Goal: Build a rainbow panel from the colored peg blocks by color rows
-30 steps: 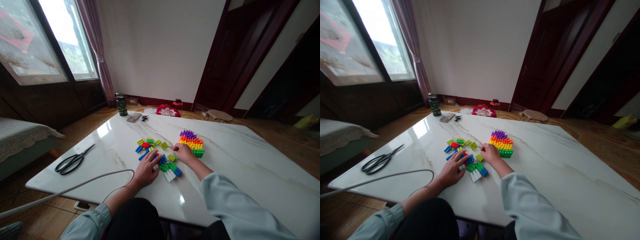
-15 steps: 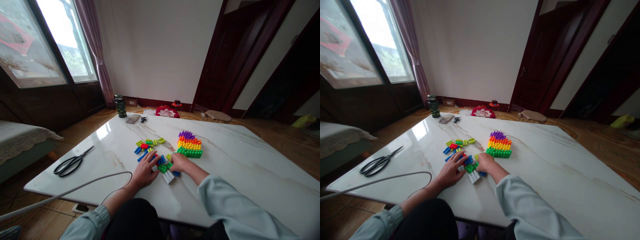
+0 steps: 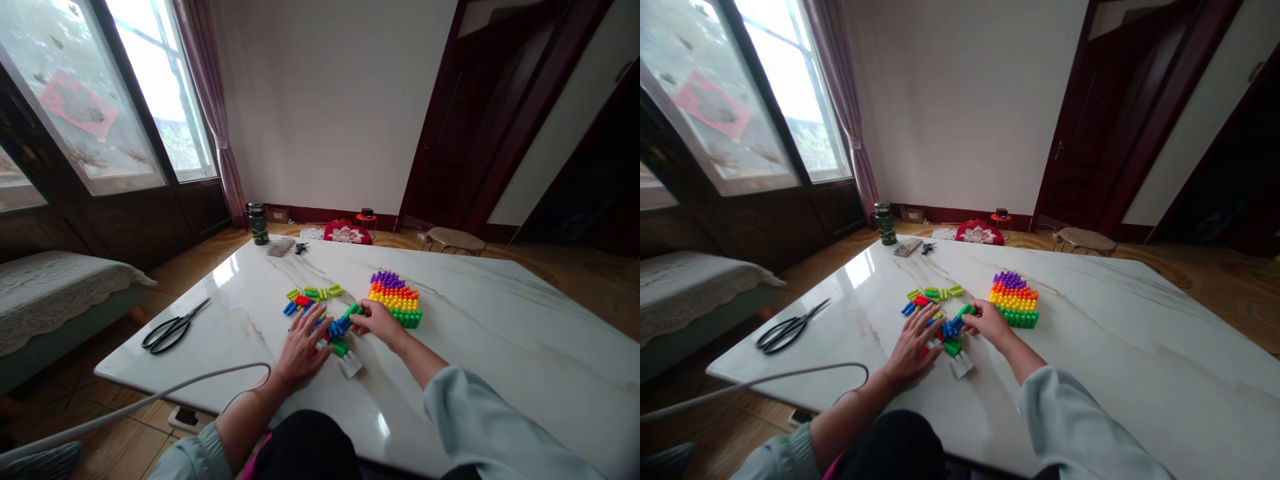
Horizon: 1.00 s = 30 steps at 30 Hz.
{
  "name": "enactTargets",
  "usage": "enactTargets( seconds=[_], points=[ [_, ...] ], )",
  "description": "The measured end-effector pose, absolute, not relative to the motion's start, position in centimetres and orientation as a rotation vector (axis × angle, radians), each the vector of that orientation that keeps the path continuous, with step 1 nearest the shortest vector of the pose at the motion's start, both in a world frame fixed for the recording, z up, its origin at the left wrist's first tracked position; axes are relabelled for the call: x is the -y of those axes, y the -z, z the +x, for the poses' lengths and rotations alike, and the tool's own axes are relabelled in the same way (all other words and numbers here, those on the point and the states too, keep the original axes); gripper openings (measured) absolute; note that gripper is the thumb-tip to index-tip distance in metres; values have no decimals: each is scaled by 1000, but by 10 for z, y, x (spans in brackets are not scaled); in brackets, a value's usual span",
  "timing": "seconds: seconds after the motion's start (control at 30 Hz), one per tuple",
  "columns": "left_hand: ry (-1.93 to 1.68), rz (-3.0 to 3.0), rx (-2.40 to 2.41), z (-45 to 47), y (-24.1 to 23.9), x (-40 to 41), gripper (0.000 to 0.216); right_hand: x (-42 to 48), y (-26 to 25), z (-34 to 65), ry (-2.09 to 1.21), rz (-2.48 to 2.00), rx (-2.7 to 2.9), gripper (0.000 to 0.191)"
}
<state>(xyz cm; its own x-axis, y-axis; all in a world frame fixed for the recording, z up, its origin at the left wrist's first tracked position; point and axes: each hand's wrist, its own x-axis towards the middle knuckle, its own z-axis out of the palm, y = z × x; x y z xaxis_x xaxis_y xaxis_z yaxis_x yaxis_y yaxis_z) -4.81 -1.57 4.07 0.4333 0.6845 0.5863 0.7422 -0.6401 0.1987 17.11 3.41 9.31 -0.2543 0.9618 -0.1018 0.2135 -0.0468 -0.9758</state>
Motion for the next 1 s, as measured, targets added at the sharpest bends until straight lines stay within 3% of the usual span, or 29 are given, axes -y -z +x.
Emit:
enactTargets(
  seconds=[0.13, 0.27, 0.37, 0.5, 0.63, 0.8, 1.0],
  points=[
    [1178, -2453, 1577, -27, -50, 8, 48, -30, -92, 169, -1396, -1166, 1594, 33],
    [1227, -2489, 1832, -6, -53, 1, 22, -30, -91, 169, -1358, -1114, 1608, 38],
    [1189, -2524, 1851, -4, -52, 0, 16, -32, -90, 179, -1224, -1130, 1533, 36],
    [977, -2535, 1817, -16, -57, -9, 18, -29, -83, 202, -974, -1201, 1488, 27],
    [757, -2591, 1752, -26, -73, -35, 32, -16, -67, 218, -809, -1274, 1858, 19],
    [605, -2416, 1922, -42, -87, -78, 35, 0, -40, 224, -593, -1255, 2164, 16],
    [300, -2449, 1961, -55, -80, -107, 24, 5, -23, 226, -454, -1215, 2212, 14]
  ],
)
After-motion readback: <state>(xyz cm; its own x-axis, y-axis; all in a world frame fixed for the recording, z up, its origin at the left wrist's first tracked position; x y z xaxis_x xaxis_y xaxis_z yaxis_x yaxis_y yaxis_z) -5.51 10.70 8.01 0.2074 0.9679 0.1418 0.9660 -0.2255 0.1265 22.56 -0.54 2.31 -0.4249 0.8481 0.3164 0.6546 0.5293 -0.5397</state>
